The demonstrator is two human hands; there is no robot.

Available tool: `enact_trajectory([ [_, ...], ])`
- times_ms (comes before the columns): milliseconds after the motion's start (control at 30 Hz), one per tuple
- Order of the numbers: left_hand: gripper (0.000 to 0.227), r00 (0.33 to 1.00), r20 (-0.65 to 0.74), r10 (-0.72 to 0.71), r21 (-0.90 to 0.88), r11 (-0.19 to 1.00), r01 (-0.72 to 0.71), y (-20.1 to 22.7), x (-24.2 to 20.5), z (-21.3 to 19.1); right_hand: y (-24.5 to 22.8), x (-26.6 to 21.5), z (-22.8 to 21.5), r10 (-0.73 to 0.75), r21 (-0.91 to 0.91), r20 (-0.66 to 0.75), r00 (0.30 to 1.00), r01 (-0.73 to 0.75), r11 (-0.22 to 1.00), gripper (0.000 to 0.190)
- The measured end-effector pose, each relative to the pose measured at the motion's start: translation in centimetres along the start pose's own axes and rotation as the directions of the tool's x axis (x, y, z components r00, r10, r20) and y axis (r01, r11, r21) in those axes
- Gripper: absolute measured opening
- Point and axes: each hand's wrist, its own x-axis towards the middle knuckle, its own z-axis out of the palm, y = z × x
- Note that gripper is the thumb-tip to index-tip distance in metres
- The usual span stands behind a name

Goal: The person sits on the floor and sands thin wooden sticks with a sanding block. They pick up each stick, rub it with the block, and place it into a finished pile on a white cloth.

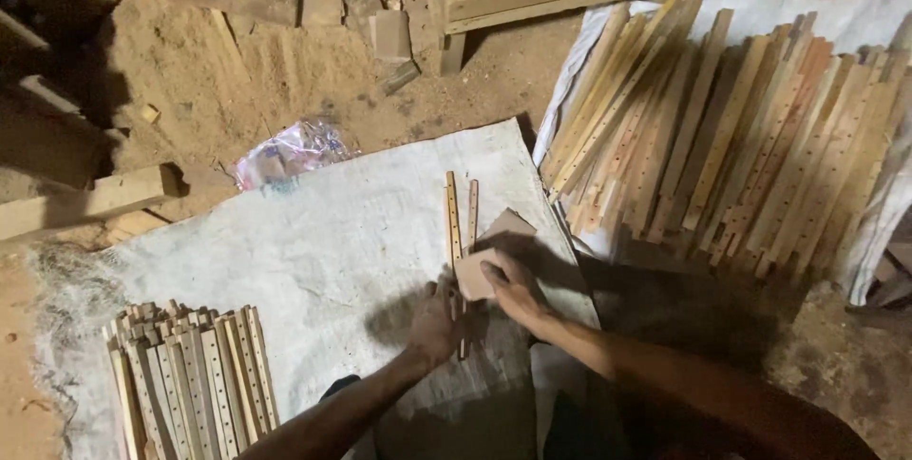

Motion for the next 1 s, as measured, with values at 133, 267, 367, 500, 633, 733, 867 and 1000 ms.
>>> enact_trajectory([
  [133, 0.06, 0.994, -0.048, 0.101, -0.022, 0.994, -0.103, 4.9, 2.5, -3.1, -1.6, 1.6, -2.6, -0.011, 0.113, -0.096, 0.995, 0.022, 0.993, 0.078],
  [267, 0.049, 0.968, -0.01, 0.253, -0.03, 0.967, -0.253, 12.3, 4.3, -6.4, -2.1, 3.4, -7.9, 0.054, 0.232, -0.226, 0.973, 0.0, 0.973, 0.084],
  [367, 0.05, 0.944, -0.065, 0.325, -0.074, 0.941, -0.329, 15.0, 7.5, -5.3, -3.6, 2.7, -11.7, 0.023, 0.322, -0.338, 0.941, 0.093, 0.942, 0.083],
  [500, 0.053, 0.95, -0.101, 0.295, -0.087, 0.949, -0.304, 16.9, 12.6, -1.3, -3.3, 3.8, -16.4, 0.062, 0.485, -0.457, 0.887, 0.19, 0.854, 0.087],
  [633, 0.063, 0.897, -0.124, 0.425, -0.16, 0.884, -0.44, 18.0, 16.5, 2.4, 2.9, 10.7, -17.4, 0.157, 0.358, -0.501, 0.851, 0.038, 0.933, 0.092],
  [733, 0.062, 0.74, -0.214, 0.638, 0.105, 0.768, -0.632, 16.1, 20.9, 7.7, 4.3, 12.0, -17.3, 0.144, 0.373, -0.537, 0.831, 0.081, 0.924, 0.085],
  [867, 0.082, 0.884, -0.156, 0.441, 0.036, 0.897, -0.441, 19.9, 18.5, 6.2, 2.3, 10.3, -18.5, 0.175, 0.44, -0.5, 0.848, 0.075, 0.895, 0.083],
  [1000, 0.102, 0.985, 0.096, 0.14, 0.163, 0.974, -0.155, 20.7, 20.2, 5.8, 5.3, 14.2, -17.2, 0.181, 0.47, -0.463, 0.868, 0.068, 0.88, 0.081],
])
